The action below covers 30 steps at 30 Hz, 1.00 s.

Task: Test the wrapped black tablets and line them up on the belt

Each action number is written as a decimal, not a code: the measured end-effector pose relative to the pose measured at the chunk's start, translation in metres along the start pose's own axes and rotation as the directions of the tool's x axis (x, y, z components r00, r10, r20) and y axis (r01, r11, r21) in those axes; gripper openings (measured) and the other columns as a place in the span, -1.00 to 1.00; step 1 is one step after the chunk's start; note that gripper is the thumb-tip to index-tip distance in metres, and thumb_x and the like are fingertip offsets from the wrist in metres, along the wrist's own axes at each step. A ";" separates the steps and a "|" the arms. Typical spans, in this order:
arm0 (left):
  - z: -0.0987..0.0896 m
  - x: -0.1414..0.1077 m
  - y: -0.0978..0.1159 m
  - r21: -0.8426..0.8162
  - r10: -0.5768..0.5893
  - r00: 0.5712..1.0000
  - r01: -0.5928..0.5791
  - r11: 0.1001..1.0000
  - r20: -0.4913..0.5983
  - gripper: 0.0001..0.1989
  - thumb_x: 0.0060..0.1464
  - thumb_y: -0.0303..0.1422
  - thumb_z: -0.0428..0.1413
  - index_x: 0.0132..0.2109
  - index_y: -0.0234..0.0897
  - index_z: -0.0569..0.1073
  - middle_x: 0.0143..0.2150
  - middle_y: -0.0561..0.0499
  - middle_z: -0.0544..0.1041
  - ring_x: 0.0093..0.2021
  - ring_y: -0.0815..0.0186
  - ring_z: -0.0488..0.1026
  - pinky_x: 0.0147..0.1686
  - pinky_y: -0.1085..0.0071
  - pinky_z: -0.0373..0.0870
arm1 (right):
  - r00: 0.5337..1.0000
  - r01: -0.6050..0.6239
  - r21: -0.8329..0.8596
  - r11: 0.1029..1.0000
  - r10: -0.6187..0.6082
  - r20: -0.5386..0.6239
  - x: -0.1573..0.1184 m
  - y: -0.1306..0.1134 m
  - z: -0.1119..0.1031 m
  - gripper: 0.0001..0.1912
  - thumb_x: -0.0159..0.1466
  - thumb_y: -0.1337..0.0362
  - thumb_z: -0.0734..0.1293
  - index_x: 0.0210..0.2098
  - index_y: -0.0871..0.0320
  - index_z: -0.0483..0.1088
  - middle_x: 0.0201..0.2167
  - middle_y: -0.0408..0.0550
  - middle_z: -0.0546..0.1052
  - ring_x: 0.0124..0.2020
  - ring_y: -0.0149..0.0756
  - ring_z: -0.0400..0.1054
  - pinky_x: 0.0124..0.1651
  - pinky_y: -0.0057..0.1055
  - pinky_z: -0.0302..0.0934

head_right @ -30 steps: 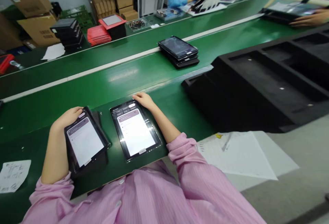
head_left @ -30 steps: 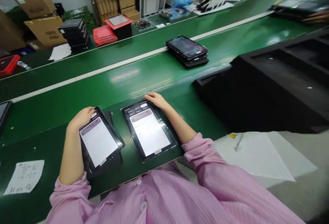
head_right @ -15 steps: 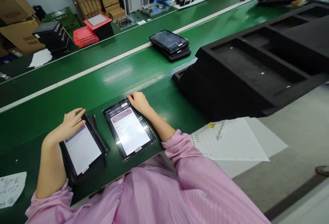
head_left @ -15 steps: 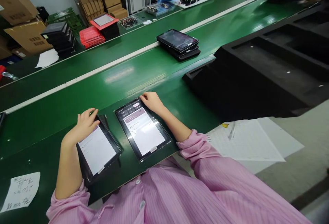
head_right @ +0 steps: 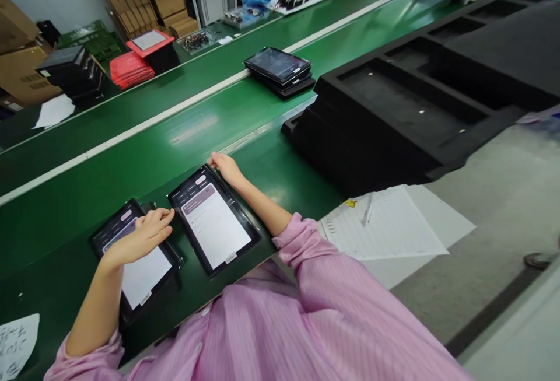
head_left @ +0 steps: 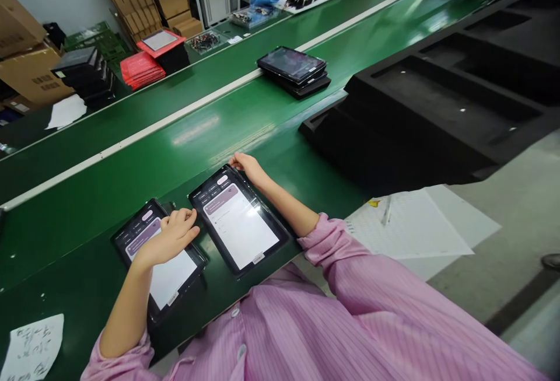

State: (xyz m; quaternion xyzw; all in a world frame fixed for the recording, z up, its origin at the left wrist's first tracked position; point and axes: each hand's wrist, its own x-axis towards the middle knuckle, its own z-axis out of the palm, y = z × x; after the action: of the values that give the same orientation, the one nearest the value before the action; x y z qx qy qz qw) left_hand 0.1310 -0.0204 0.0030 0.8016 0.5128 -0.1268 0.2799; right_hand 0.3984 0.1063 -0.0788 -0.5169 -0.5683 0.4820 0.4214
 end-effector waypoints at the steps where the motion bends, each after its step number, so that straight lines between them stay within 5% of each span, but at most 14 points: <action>1: 0.000 0.000 0.000 0.002 0.000 1.000 0.000 1.000 0.001 -0.44 0.37 -0.10 -0.34 0.33 -0.13 0.25 0.17 -0.16 0.33 0.17 0.05 0.22 0.18 0.01 0.11 | 1.000 -0.016 0.117 0.993 0.014 0.021 0.001 0.002 -0.001 -0.45 0.39 -0.13 0.06 -0.39 0.14 0.41 -0.33 -0.03 0.52 -0.22 -0.23 0.39 -0.11 -0.35 0.22; 4: 0.003 -0.001 -0.003 0.011 0.011 1.000 -0.011 1.000 0.001 -0.44 0.37 -0.09 -0.34 0.35 -0.09 0.24 0.19 -0.15 0.34 0.18 0.04 0.22 0.18 -0.01 0.13 | 0.999 -0.012 0.225 0.974 0.003 0.040 0.003 0.006 -0.002 -0.37 0.31 -0.28 0.07 -0.38 0.13 0.40 -0.29 -0.04 0.51 -0.18 -0.21 0.37 -0.07 -0.31 0.21; 9: -0.002 -0.002 -0.025 0.078 -0.042 0.990 0.053 0.996 -0.132 -0.45 0.34 -0.04 -0.26 0.36 0.03 0.26 0.35 -0.14 0.24 0.35 -0.06 0.08 0.25 -0.13 0.03 | 1.000 0.002 -0.013 1.000 -0.001 0.028 0.008 0.020 -0.002 -0.57 0.23 -0.17 0.27 -0.37 0.09 0.33 -0.31 -0.06 0.43 -0.17 -0.18 0.32 0.01 -0.18 0.21; 12: -0.014 0.000 -0.058 0.068 -0.248 0.913 0.284 0.956 -0.325 -0.43 0.33 -0.07 -0.21 0.40 -0.01 0.22 0.40 -0.20 0.20 0.41 -0.14 0.03 0.27 -0.19 -0.02 | 0.999 0.025 -0.051 0.998 -0.022 0.047 0.008 0.028 0.006 -0.46 0.06 0.00 0.45 -0.09 0.08 0.24 -0.22 -0.08 0.39 -0.19 -0.19 0.33 0.00 -0.15 0.25; 15: -0.027 0.000 -0.092 -0.141 -0.453 0.829 0.431 0.891 -0.328 -0.38 0.31 -0.12 -0.16 0.46 -0.06 0.06 0.30 -0.17 0.38 0.31 -0.04 0.28 0.25 -0.04 0.16 | 0.994 0.104 -0.104 0.989 -0.100 0.043 0.005 0.033 0.013 -0.20 -0.07 0.12 0.52 0.06 0.05 0.09 -0.18 -0.07 0.36 -0.10 -0.12 0.32 0.07 -0.07 0.23; 18: -0.030 -0.004 -0.111 -0.334 -0.479 0.841 0.389 0.859 -0.252 -0.27 0.25 -0.12 -0.02 0.48 -0.02 -0.06 0.18 -0.05 0.54 0.14 0.11 0.50 0.13 0.23 0.35 | 0.993 0.117 -0.091 0.989 -0.116 0.019 0.004 0.035 0.014 -0.15 -0.14 0.14 0.52 0.04 0.05 0.03 -0.18 -0.08 0.34 -0.08 -0.08 0.31 0.10 -0.03 0.22; 22: -0.027 -0.006 -0.111 -0.358 -0.481 0.830 0.374 0.855 -0.282 -0.22 0.20 -0.20 0.11 0.47 0.00 -0.02 0.15 -0.04 0.57 0.12 0.13 0.53 0.08 0.33 0.37 | 1.000 0.001 0.124 0.992 -0.004 0.025 0.007 0.037 0.006 -0.25 -0.02 0.01 0.44 -0.01 0.00 -0.03 -0.23 -0.15 0.36 -0.22 -0.19 0.36 0.02 -0.08 0.28; 26: -0.030 -0.013 -0.115 -0.351 -0.462 0.853 0.367 0.862 -0.243 -0.24 0.26 -0.12 0.00 0.49 0.00 -0.13 0.17 0.02 0.55 0.12 0.14 0.52 0.10 0.31 0.37 | 0.996 -0.067 0.155 0.986 0.059 0.061 0.006 0.039 -0.009 -0.30 0.02 -0.01 0.42 0.00 -0.03 -0.02 -0.25 -0.17 0.41 -0.19 -0.17 0.39 0.03 -0.10 0.30; 30: -0.033 -0.027 -0.127 -0.288 -0.390 0.910 0.340 0.895 -0.139 -0.19 0.24 0.04 -0.12 0.50 -0.14 -0.16 0.34 -0.02 0.37 0.28 0.12 0.37 0.23 0.26 0.26 | 0.970 -0.051 0.054 0.997 0.036 0.242 -0.002 0.035 -0.026 -0.22 0.07 -0.05 0.45 0.13 -0.01 0.02 -0.13 -0.06 0.42 -0.04 -0.10 0.40 0.13 -0.04 0.29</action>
State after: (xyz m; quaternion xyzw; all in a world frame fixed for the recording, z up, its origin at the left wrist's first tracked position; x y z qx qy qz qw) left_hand 0.0026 0.0189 0.0020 0.6559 0.6913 -0.0312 0.3014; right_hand 0.4299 0.1076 -0.1089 -0.4541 -0.5890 0.5671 0.3539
